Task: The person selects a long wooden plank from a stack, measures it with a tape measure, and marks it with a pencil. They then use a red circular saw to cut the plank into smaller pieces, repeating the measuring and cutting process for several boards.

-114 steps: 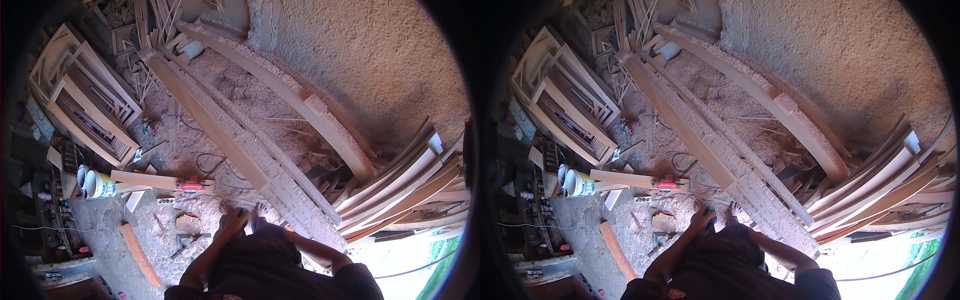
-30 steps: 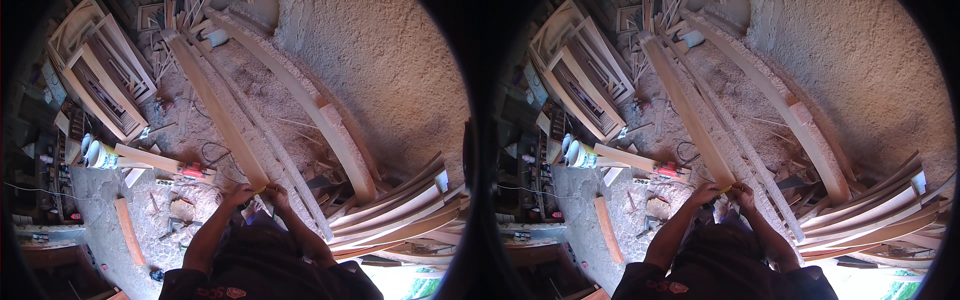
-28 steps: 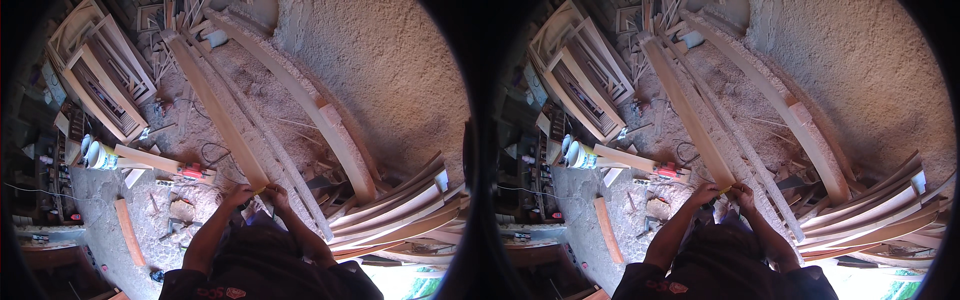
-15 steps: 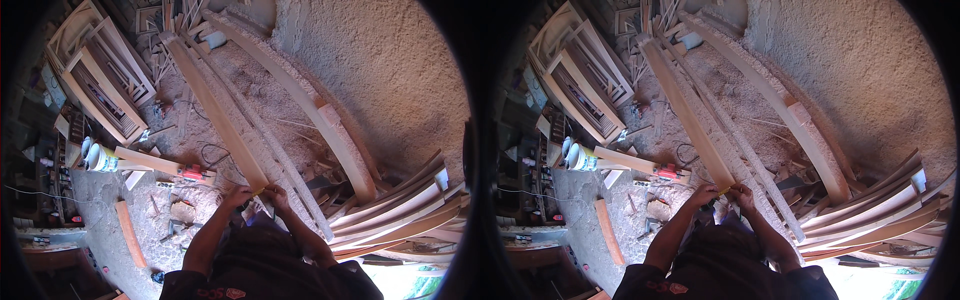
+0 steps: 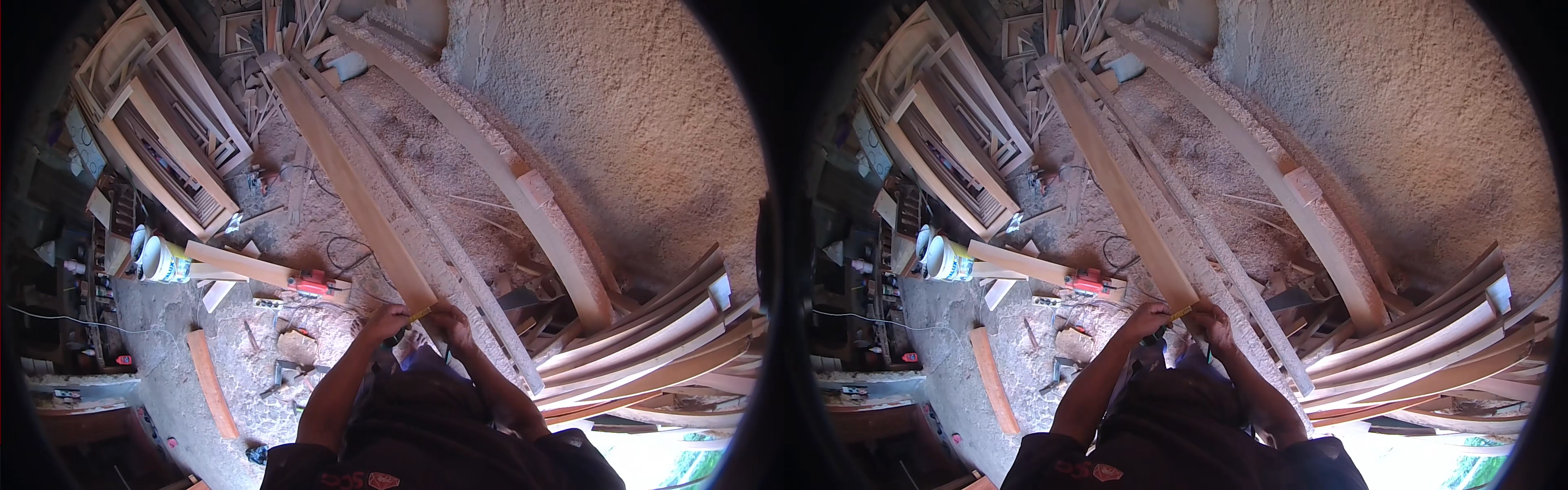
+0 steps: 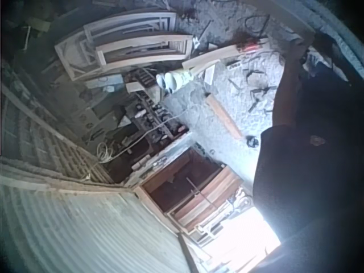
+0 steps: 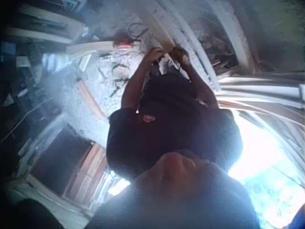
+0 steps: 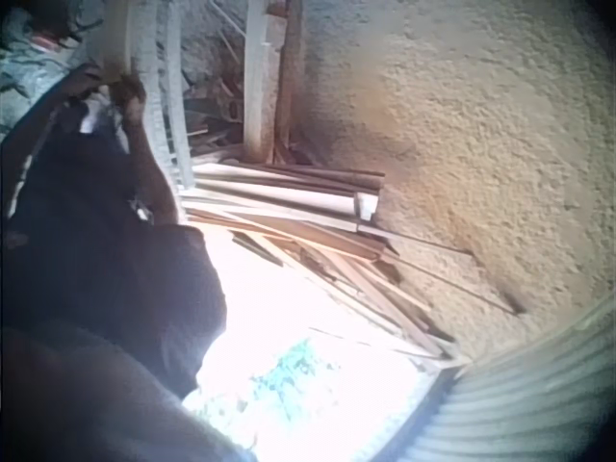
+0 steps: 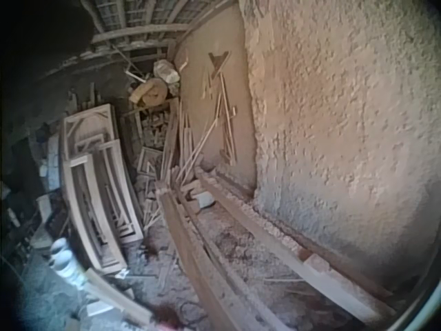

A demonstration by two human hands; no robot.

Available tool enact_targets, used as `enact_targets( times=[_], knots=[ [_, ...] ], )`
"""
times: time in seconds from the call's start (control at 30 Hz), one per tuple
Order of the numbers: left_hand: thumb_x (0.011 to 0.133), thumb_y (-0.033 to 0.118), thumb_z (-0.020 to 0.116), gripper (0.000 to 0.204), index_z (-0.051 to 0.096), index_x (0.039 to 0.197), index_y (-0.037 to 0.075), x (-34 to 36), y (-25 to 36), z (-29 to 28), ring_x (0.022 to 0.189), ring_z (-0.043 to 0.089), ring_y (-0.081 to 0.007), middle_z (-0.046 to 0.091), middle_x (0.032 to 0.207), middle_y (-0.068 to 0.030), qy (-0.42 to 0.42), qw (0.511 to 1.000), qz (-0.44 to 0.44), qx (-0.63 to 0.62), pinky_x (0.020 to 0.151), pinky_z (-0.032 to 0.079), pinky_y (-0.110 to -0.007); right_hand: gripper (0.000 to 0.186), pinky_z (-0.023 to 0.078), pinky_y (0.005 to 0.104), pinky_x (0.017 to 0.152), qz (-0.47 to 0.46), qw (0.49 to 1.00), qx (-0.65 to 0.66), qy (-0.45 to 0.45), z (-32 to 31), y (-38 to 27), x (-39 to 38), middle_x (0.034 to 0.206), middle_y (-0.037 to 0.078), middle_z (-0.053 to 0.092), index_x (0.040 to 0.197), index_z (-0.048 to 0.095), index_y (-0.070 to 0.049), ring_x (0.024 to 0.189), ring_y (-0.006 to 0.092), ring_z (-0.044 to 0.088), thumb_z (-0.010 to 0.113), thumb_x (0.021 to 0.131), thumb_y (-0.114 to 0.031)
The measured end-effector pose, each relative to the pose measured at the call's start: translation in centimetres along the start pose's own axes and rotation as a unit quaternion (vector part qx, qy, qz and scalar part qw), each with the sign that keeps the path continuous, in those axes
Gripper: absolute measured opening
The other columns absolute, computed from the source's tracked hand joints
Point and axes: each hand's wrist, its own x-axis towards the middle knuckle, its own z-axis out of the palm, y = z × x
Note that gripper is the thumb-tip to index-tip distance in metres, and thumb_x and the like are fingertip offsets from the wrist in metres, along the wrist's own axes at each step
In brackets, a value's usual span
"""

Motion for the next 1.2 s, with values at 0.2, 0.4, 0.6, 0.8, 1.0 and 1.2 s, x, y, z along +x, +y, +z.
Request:
enact_targets(
  times=[0.2,0.4,0.6,0.8,1.0,1.2],
  knots=[
    [0.080,0.017,0.065,0.018,0.073,0.090,0.005,0.0,-0.1,0.1,0.069,0.065,-0.0144,0.070,0.075,-0.0066,0.005,1.000,-0.003,-0.007,0.066,0.050,-0.031,0.025,0.051,0.0323,0.071,0.215,0.969,-0.092,-0.082,-1.6,-0.3,-3.0,0.086,0.006,0.063,0.108,0.064,-0.002,0.081,0.0163,0.061,0.060,0.091,-0.019],
    [0.084,0.007,0.062,0.012,0.070,0.089,-0.001,-0.2,0.9,-0.3,0.074,0.064,-0.0122,0.069,0.078,-0.0050,-0.024,1.000,0.011,0.013,0.071,0.050,-0.028,0.045,0.050,0.0397,0.071,0.118,0.980,-0.155,-0.038,-1.6,1.2,-5.7,0.086,0.015,0.062,0.123,0.053,-0.001,0.077,0.0240,0.062,0.050,0.100,-0.040],
    [0.081,0.008,0.064,0.019,0.071,0.097,-0.001,-0.5,1.5,-0.1,0.075,0.065,-0.0127,0.070,0.081,-0.0056,-0.007,0.999,-0.039,-0.007,0.072,0.051,-0.027,0.057,0.049,0.0504,0.076,0.054,0.969,-0.239,-0.010,-1.4,-1.9,-4.1,0.094,0.028,0.064,0.144,0.032,-0.008,0.090,0.0454,0.065,0.039,0.103,-0.046],
    [0.080,0.009,0.064,0.020,0.072,0.095,-0.002,-0.8,2.5,0.0,0.075,0.064,-0.0125,0.070,0.081,-0.0065,-0.001,0.999,-0.038,0.003,0.072,0.050,-0.027,0.047,0.050,0.0507,0.074,0.061,0.950,-0.305,0.003,-1.5,-1.1,-2.6,0.091,0.027,0.066,0.138,0.043,-0.006,0.089,0.0476,0.064,0.044,0.102,-0.036],
    [0.081,0.016,0.067,0.021,0.074,0.097,0.003,-0.4,0.8,0.0,0.069,0.066,-0.0125,0.071,0.078,-0.0074,0.010,1.000,-0.003,0.005,0.066,0.052,-0.029,0.031,0.051,0.0510,0.071,-0.060,0.912,-0.405,-0.021,-1.5,-1.1,-1.6,0.094,0.026,0.067,0.124,0.056,-0.004,0.086,0.0454,0.064,0.051,0.097,-0.018],
    [0.081,0.015,0.067,0.022,0.074,0.097,0.003,0.3,-0.2,0.2,0.071,0.066,-0.0127,0.071,0.078,-0.0071,0.005,1.000,-0.006,0.010,0.068,0.052,-0.029,0.039,0.051,0.0525,0.072,-0.060,0.863,-0.496,-0.074,-1.0,-2.0,-1.5,0.091,0.024,0.068,0.132,0.052,-0.009,0.084,0.0425,0.066,0.051,0.094,-0.015]
  ],
)
